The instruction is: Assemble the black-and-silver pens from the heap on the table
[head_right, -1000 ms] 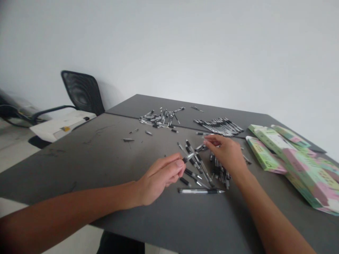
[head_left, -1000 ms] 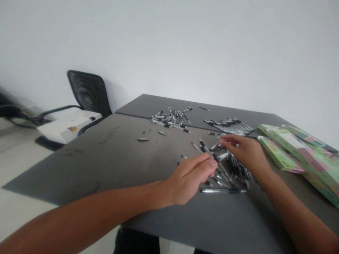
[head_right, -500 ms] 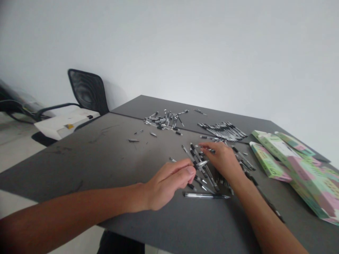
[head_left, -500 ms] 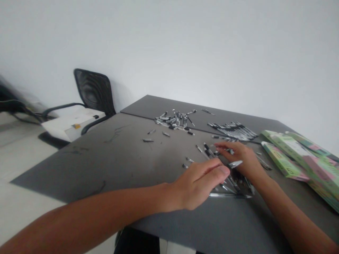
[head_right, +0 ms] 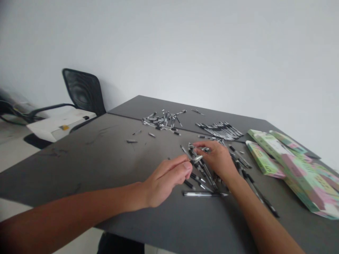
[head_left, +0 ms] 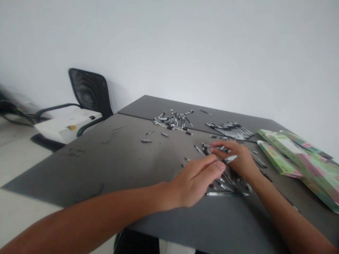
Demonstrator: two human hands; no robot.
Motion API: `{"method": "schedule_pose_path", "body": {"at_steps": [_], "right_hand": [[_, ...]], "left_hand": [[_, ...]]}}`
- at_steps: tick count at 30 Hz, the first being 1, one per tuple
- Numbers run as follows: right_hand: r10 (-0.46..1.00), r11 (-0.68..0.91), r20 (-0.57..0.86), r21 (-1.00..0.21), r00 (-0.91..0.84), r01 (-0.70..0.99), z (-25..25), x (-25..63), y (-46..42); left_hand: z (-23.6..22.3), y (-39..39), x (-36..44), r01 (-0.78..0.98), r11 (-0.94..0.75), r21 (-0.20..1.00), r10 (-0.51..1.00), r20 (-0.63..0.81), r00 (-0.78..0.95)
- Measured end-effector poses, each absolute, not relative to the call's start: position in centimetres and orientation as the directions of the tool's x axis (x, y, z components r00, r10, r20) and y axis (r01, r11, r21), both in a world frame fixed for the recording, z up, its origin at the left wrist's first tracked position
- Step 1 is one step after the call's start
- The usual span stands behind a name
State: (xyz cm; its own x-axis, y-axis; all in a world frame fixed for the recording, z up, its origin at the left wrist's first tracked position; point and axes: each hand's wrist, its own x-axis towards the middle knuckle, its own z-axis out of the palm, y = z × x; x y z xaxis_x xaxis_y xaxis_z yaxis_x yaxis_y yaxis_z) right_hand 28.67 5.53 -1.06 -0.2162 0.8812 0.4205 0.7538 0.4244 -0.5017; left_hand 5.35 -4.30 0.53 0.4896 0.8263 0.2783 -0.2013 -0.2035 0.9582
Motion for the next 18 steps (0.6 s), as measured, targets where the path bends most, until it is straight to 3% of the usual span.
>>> {"method": "schedule_pose_path", "body": {"at_steps": [3, 7, 11, 15, 18], "right_hand": [[0.916, 0.393, 0.357, -0.708, -0.183, 0.586, -0.6, 28.3, 4.9], [0.958, 0.193, 0.177, -0.98, -0.227, 0.05, 1.0, 27.1, 2.9], [0.93, -0.169, -0.03, -0.92, -0.367, -0.353, 3.2, 25.5, 0.1], [0.836, -0.415, -0.13, -0.784, -0.532, -0.461, 4.5, 24.8, -1.7], [0.822, -0.474, -0.179, -0.74, -0.54, -0.477, 4.7, 25.2, -1.5]], "left_hand": [[0.3, -4.1, 5.4, -0.236, -0.143, 0.961, 0.846, 0.242, 0.476], [0.2, -3.7, 5.5, -0.331, -0.112, 0.937, 0.875, 0.251, 0.415], [0.5, -3.5, 5.6, -0.38, -0.117, 0.918, 0.898, 0.261, 0.355], [0.7, -3.5, 5.6, -0.361, -0.09, 0.928, 0.92, 0.216, 0.326], [0.5, -3.5, 5.6, -0.347, -0.08, 0.934, 0.925, 0.199, 0.324]]}}
